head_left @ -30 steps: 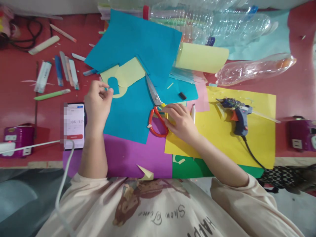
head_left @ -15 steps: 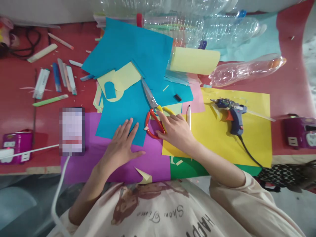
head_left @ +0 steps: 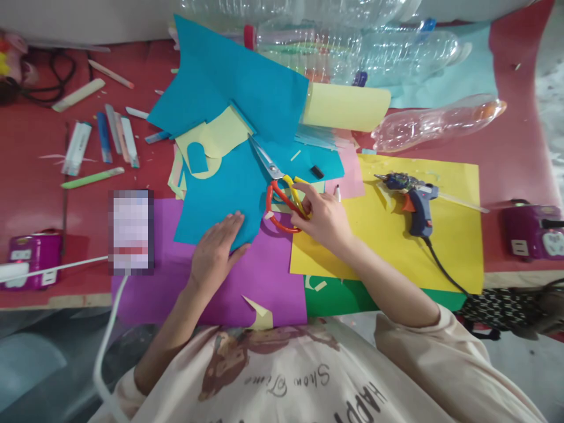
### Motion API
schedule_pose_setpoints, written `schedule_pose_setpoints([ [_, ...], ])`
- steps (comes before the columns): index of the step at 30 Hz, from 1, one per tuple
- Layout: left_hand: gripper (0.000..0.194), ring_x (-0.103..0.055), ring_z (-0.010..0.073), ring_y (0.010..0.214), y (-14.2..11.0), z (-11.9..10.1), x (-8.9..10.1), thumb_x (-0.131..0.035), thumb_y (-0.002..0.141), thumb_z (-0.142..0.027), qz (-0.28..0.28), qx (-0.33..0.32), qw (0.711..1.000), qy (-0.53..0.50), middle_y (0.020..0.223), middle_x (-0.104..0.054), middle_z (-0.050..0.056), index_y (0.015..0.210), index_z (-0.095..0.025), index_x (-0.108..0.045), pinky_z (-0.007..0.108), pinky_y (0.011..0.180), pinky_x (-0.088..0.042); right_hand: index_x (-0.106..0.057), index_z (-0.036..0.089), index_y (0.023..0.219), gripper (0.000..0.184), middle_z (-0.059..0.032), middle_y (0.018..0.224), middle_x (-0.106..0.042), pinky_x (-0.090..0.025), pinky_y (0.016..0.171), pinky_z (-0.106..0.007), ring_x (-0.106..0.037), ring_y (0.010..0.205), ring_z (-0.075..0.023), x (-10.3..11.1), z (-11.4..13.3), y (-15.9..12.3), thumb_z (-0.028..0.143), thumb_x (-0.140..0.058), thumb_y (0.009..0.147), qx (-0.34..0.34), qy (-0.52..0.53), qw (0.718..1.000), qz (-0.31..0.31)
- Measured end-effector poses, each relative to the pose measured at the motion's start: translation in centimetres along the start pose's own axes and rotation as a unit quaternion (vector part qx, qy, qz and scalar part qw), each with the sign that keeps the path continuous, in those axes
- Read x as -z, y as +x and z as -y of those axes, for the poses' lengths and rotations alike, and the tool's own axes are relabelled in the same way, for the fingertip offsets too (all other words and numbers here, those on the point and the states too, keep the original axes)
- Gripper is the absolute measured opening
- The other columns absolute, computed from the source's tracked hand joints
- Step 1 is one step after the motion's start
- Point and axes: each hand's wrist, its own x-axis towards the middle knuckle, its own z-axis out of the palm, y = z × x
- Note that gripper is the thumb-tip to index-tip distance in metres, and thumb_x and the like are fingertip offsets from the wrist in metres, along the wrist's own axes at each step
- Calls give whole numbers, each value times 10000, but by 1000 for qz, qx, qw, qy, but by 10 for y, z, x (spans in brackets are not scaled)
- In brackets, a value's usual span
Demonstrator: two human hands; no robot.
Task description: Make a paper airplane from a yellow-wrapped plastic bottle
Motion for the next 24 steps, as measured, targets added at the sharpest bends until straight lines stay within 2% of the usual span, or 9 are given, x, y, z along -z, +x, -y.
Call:
schedule_pose_setpoints([
  [4,374,-734,231,1030,2,8,12,-451,940,-135,-66,39,997,-25,1181,-739,73,1224,-229,-676,335,911,-583,-612,187,1139,421,4,656,-645,-380,609,-300,-529,565,-166,2,-5,3,229,-557,723,-3,21,1000,-15],
  [6,287,-767,215,819,-3,13,23,-514,916,-162,-123,71,989,-29,1013,-789,47,1065,-247,-744,297,780,-604,-614,179,1127,403,-8,675,-658,-383,618,-304,-540,578,-170,2,-5,4,227,-561,730,-4,9,1000,-13],
  [10,118,-739,220,692,-22,16,40,-641,842,-254,-264,197,943,-48,822,-793,26,870,-236,-755,301,652,-577,-614,167,1122,380,-30,715,-678,-390,648,-313,-587,630,-191,2,0,3,213,-578,747,4,-31,999,19],
  [13,108,-599,187,482,-37,10,42,-696,761,-305,-318,281,904,-43,549,-671,-7,691,-224,-688,300,496,-480,-620,163,1115,344,-40,736,-673,-393,688,-332,-614,681,-211,1,8,1,197,-599,774,18,-70,997,37],
  [15,225,-552,190,475,-41,4,39,-687,742,-340,-382,312,868,-55,477,-571,-11,583,-221,-580,333,516,-485,-627,170,1088,284,-39,734,-657,-386,695,-337,-611,686,-209,0,14,-1,179,-590,807,33,-94,994,42],
  [17,303,-550,205,529,-41,-1,35,-654,753,-412,-437,335,833,-58,531,-557,5,566,-229,-501,386,585,-520,-632,167,1060,233,-39,722,-641,-377,679,-337,-593,666,-200,0,20,-3,166,-573,834,54,-107,992,49],
  [19,314,-586,229,619,-38,-2,32,-643,745,-467,-467,348,811,-59,647,-596,27,608,-226,-495,437,689,-545,-636,160,1040,204,-46,717,-638,-378,667,-339,-577,652,-196,-1,27,-2,163,-550,856,78,-117,988,60],
  [22,311,-633,271,758,-31,-2,30,-630,743,-498,-495,350,794,-49,756,-631,52,688,-204,-543,485,819,-540,-636,159,1043,205,-65,733,-650,-400,675,-344,-584,678,-206,-8,39,11,159,-483,907,105,-141,981,82],
  [24,318,-648,299,832,-24,-6,33,-566,794,-502,-469,338,814,-53,767,-651,67,769,-187,-604,505,851,-533,-621,165,1069,228,-75,756,-657,-420,697,-350,-601,718,-217,-16,49,25,148,-432,942,112,-155,977,92],
])
